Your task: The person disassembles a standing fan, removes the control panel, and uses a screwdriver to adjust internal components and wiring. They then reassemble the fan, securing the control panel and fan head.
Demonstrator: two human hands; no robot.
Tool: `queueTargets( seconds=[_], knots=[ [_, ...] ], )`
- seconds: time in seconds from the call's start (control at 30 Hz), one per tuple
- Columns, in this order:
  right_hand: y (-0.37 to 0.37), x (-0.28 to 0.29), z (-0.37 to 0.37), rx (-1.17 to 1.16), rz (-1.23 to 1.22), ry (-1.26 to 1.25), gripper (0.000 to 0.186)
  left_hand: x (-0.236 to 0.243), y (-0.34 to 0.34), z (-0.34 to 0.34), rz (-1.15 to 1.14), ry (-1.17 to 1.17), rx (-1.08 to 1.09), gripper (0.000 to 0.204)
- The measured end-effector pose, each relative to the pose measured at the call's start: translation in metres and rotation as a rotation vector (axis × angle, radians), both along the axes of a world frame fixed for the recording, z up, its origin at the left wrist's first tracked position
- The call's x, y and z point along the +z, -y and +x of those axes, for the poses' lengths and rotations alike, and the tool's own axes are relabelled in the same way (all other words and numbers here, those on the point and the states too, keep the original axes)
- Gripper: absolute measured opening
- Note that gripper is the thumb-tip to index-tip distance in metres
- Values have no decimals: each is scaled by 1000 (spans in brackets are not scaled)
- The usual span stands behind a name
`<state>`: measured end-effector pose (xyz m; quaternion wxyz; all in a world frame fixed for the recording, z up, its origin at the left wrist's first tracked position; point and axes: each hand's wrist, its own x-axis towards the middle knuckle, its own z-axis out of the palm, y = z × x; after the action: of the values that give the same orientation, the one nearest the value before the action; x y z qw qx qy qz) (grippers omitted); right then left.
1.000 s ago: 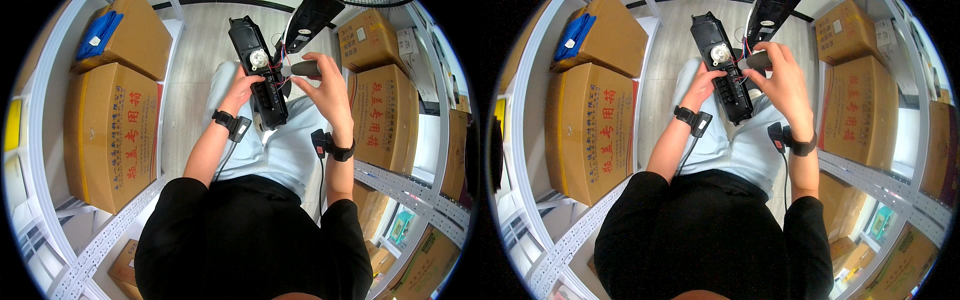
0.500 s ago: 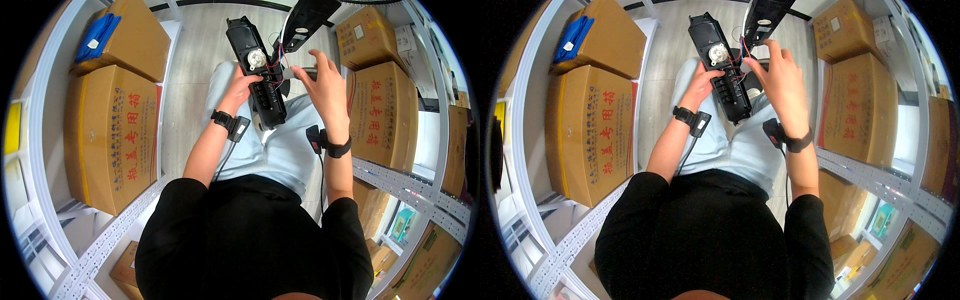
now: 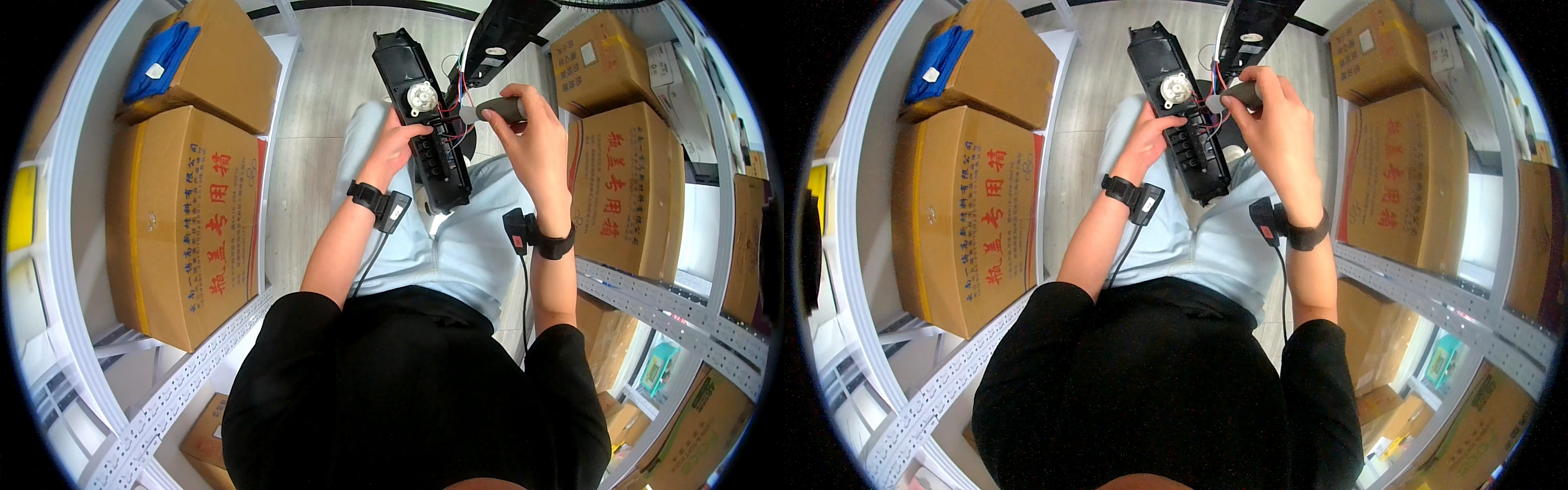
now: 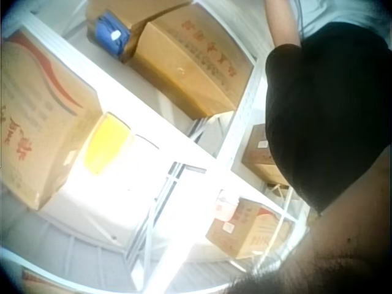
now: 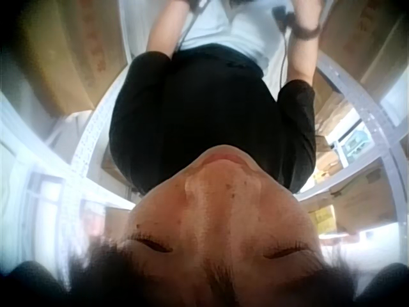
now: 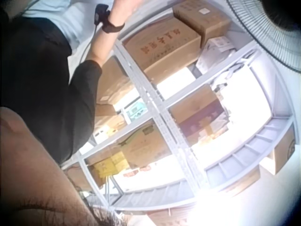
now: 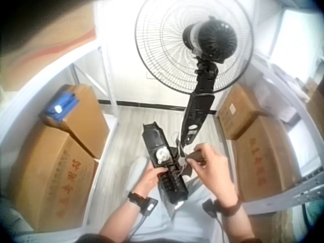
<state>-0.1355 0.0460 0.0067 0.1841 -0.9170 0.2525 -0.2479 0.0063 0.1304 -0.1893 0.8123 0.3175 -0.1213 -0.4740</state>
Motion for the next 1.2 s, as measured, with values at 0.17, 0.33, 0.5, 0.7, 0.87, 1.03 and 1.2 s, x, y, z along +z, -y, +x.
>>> queueTargets(
  seconds=[0.17, 0.33, 0.5, 0.7, 0.87, 1.03, 1.2],
  knots=[
    [-9, 7, -5, -29, 53, 124, 31, -6, 1, 1, -1, 50, 80, 88],
    [-4, 11, -11, -60, 52, 206, 31, 8, -4, -4, 23, 44, 124, 112],
    [0, 8, -14, -104, 125, 282, 32, 9, -2, -3, -63, 148, 125, 104],
    [3, 0, -13, -100, 155, 323, 34, 3, -5, 0, -31, 143, -18, 51],
    [4, -1, -14, -117, 172, 348, 34, 2, -4, -2, -12, 111, -36, 22],
    [3, 2, -14, -157, 192, 344, 34, -9, -1, -2, 7, 141, 5, 17],
    [10, -4, -20, -208, 248, 345, 34, -8, 0, -3, -4, 157, 9, 14]
  ],
)
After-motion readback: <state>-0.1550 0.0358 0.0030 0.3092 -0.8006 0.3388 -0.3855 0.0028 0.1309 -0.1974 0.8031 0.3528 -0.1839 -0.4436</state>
